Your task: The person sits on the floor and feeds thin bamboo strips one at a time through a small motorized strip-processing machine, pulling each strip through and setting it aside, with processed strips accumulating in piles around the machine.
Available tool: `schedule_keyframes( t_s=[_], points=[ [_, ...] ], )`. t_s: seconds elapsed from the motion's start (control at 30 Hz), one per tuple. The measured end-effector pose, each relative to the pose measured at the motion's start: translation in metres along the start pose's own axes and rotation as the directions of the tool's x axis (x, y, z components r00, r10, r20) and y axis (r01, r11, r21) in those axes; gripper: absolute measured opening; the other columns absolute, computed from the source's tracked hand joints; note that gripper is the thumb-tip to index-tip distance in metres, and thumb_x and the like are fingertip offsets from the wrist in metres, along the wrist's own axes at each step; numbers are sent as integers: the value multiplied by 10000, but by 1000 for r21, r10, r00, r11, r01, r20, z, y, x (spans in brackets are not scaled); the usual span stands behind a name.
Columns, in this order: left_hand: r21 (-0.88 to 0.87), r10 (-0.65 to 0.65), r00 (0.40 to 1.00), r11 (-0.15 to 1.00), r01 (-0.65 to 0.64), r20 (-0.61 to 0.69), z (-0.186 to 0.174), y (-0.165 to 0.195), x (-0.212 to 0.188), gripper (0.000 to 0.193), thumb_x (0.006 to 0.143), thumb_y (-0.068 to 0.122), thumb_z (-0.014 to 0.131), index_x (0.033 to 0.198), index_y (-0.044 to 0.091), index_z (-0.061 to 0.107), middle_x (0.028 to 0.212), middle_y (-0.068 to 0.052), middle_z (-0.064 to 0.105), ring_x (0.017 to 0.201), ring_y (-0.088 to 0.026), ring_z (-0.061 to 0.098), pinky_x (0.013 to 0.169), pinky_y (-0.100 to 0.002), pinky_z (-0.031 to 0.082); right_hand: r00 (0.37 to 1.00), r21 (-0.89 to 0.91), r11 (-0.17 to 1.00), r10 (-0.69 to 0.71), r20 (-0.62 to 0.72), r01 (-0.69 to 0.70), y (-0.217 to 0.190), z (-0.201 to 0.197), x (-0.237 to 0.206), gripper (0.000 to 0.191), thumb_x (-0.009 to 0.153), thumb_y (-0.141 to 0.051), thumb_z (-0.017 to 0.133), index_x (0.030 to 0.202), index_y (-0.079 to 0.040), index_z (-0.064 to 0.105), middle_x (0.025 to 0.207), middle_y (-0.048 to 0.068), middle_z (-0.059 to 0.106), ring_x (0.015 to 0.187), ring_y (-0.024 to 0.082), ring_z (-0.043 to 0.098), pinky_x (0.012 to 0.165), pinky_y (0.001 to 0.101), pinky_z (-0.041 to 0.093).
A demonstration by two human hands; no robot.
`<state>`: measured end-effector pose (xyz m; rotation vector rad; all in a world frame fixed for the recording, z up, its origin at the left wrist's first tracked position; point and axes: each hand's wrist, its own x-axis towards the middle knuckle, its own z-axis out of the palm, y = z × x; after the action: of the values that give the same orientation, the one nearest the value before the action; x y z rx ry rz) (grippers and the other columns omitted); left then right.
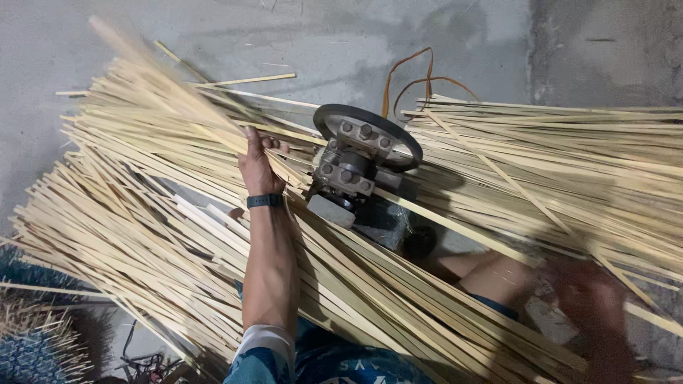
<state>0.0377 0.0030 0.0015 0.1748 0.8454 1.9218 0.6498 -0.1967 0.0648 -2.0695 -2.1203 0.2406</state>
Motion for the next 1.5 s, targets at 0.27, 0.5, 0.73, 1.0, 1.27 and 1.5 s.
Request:
schedule_keyframes(
  t_s=[0.27,0.5,0.73,1.0,1.27,1.5],
  points=[
    [119,77,986,991,-60,-148,-9,4,4,403,1003,343,736,1038,-41,620,839,-84,658,688,-168,586,518,-308,482,873,-69,916,-398,-281,396,-156,30,18,262,882,-286,693,1051,-95,749,1050,157,745,999,324,671,981,508,433],
    [246,27,1000,969,-25,-4,8,8,-11,413,878,182,844,1139,-78,656,989,-157,742,705,-175,637,516,-286,491,825,257,957,-38,564,-132,-165,60,19,212,892,-294,712,1008,-131,785,963,57,792,799,179,751,844,442,632],
    [315,11,1000,949,-15,14,21,10,-15,377,897,141,805,1145,-32,578,969,-166,740,668,-170,617,497,-284,483,902,504,749,-384,-199,430,-135,63,12,53,881,-116,727,860,-84,690,916,117,750,818,199,753,643,329,584],
    [257,-31,999,966,28,7,20,7,-13,333,939,147,747,1163,-3,551,942,-163,744,677,-166,628,520,-293,515,804,-278,883,461,375,-377,-26,-14,-13,376,913,-487,761,873,-122,839,711,132,727,646,247,703,656,361,600],
    [234,-32,999,972,38,-33,6,5,-4,238,996,172,708,1072,-30,609,840,-119,699,606,-188,595,502,-314,532,874,27,882,461,157,-470,78,-17,-26,259,949,-369,773,1010,-123,829,745,126,732,617,220,707,684,371,570],
    [29,-94,995,995,94,20,-4,6,-1,233,931,126,643,1074,-58,648,835,-119,674,707,-246,693,634,-359,611,971,548,801,-189,-148,240,-14,32,15,377,906,-426,712,1104,-105,721,927,109,720,821,259,694,805,396,560]
  ],
)
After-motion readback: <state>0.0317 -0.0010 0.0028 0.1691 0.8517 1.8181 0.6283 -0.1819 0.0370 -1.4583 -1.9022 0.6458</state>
